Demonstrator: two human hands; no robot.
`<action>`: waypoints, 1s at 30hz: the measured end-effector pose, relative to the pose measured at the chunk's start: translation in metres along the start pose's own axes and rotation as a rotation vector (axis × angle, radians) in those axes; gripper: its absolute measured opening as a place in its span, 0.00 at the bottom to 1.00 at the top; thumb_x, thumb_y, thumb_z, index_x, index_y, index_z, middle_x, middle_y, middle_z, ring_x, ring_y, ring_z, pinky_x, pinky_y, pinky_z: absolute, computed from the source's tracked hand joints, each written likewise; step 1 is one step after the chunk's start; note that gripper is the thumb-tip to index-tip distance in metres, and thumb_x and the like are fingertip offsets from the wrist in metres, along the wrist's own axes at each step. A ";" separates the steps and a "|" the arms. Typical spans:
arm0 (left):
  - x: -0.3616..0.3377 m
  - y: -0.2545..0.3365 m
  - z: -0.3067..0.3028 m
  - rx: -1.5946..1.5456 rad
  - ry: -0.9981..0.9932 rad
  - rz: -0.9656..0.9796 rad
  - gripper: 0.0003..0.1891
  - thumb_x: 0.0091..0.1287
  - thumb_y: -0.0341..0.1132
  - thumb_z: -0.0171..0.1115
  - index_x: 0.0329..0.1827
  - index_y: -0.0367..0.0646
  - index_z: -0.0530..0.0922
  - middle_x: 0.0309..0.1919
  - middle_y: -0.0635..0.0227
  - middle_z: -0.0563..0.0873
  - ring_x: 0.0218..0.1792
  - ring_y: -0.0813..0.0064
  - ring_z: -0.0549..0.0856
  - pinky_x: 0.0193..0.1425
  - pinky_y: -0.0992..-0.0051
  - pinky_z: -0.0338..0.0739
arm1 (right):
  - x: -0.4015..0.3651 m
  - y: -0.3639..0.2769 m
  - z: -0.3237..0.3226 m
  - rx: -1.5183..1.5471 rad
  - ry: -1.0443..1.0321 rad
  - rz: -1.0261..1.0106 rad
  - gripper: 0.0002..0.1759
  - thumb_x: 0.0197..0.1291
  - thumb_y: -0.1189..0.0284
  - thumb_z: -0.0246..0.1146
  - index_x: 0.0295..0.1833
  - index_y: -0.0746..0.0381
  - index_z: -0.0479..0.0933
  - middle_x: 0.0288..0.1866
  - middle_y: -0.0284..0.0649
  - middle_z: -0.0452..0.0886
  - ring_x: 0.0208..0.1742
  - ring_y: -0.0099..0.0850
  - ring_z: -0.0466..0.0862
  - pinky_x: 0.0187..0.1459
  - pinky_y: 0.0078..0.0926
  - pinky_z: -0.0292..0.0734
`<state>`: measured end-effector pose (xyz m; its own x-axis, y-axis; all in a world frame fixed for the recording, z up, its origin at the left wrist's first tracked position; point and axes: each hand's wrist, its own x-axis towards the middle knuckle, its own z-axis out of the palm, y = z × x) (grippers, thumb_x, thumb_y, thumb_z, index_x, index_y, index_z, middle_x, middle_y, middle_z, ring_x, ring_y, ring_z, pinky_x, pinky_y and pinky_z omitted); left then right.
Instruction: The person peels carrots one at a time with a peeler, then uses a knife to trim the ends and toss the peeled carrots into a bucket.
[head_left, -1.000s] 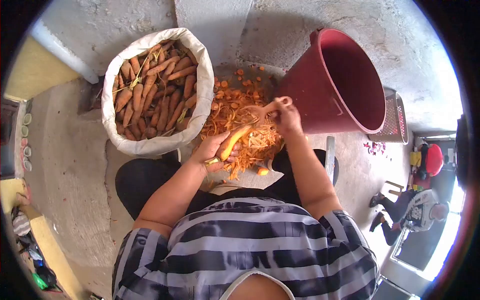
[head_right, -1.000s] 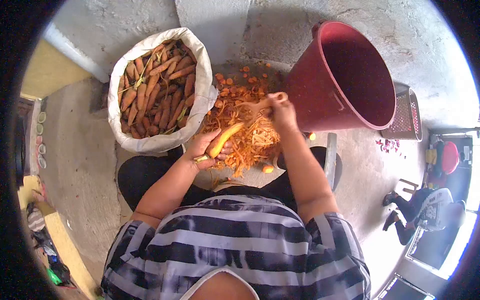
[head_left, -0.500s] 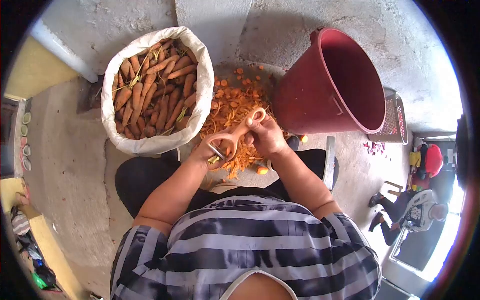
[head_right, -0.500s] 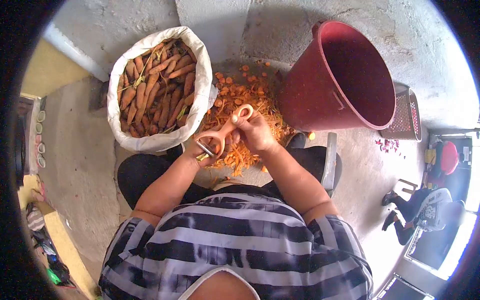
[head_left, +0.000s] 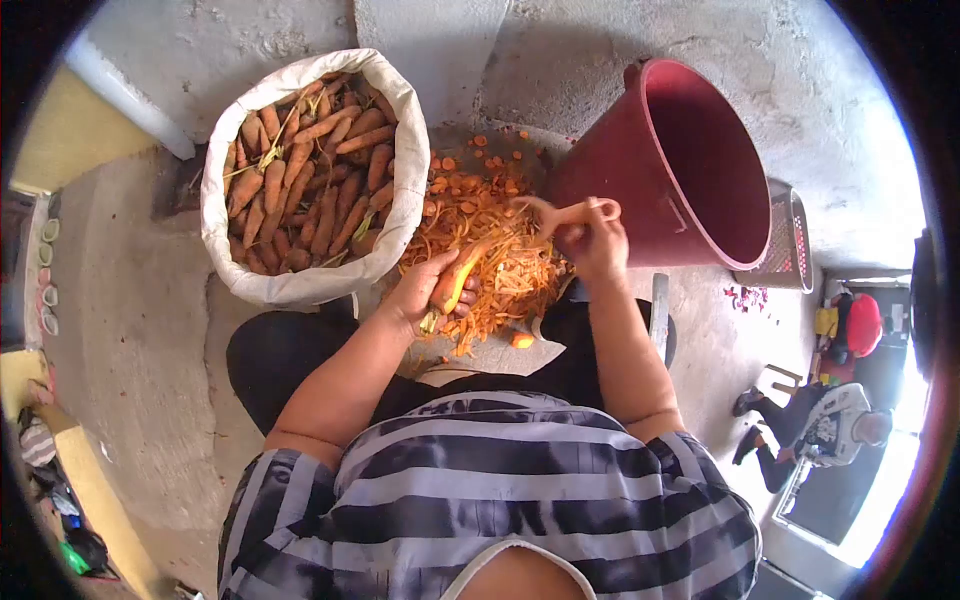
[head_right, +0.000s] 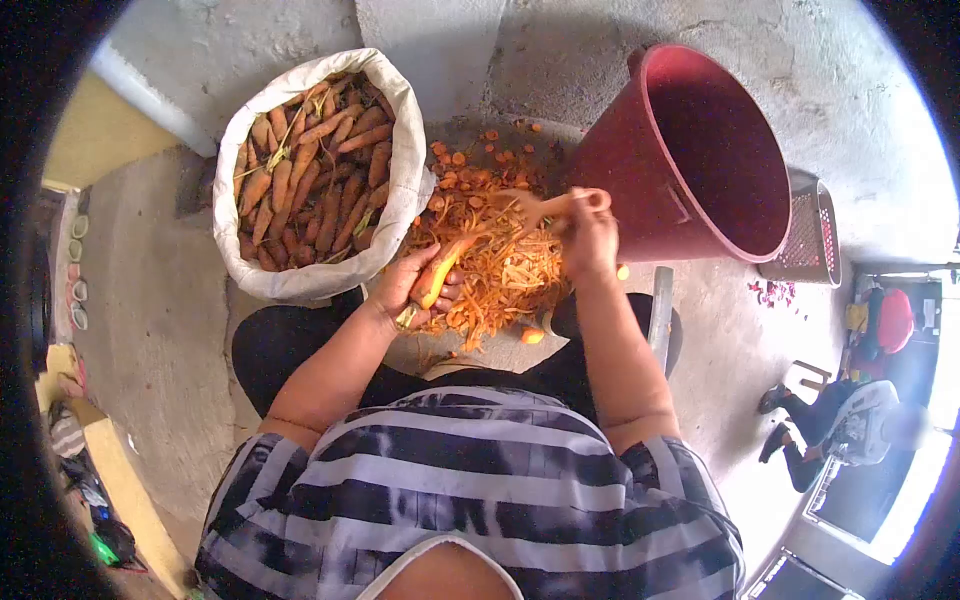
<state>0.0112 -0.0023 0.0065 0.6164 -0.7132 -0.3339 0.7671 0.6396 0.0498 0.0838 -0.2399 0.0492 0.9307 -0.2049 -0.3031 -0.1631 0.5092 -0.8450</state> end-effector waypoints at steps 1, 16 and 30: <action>-0.001 -0.002 0.002 0.080 0.025 0.052 0.16 0.67 0.43 0.46 0.51 0.44 0.68 0.29 0.67 0.73 0.26 0.79 0.73 0.24 0.82 0.67 | -0.020 0.000 0.014 -0.086 -0.173 0.049 0.03 0.59 0.73 0.57 0.35 0.58 0.68 0.25 0.33 0.72 0.20 0.23 0.72 0.19 0.18 0.69; -0.007 -0.002 0.010 0.148 0.125 0.036 0.17 0.68 0.48 0.44 0.50 0.45 0.67 0.27 0.70 0.70 0.27 0.80 0.71 0.26 0.82 0.67 | 0.054 0.016 -0.053 -0.279 0.245 -0.090 0.06 0.57 0.73 0.60 0.36 0.59 0.69 0.26 0.35 0.74 0.21 0.22 0.72 0.21 0.19 0.69; -0.003 -0.009 0.004 0.183 0.045 0.057 0.14 0.69 0.43 0.42 0.47 0.44 0.69 0.27 0.70 0.72 0.26 0.79 0.72 0.26 0.81 0.69 | 0.001 0.037 0.020 -0.137 -0.326 0.228 0.07 0.58 0.70 0.59 0.37 0.60 0.69 0.23 0.34 0.73 0.20 0.22 0.73 0.19 0.17 0.67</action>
<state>0.0031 -0.0075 0.0104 0.6540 -0.6615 -0.3670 0.7535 0.6126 0.2386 0.0855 -0.2046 0.0260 0.9171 0.1867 -0.3522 -0.3983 0.3910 -0.8298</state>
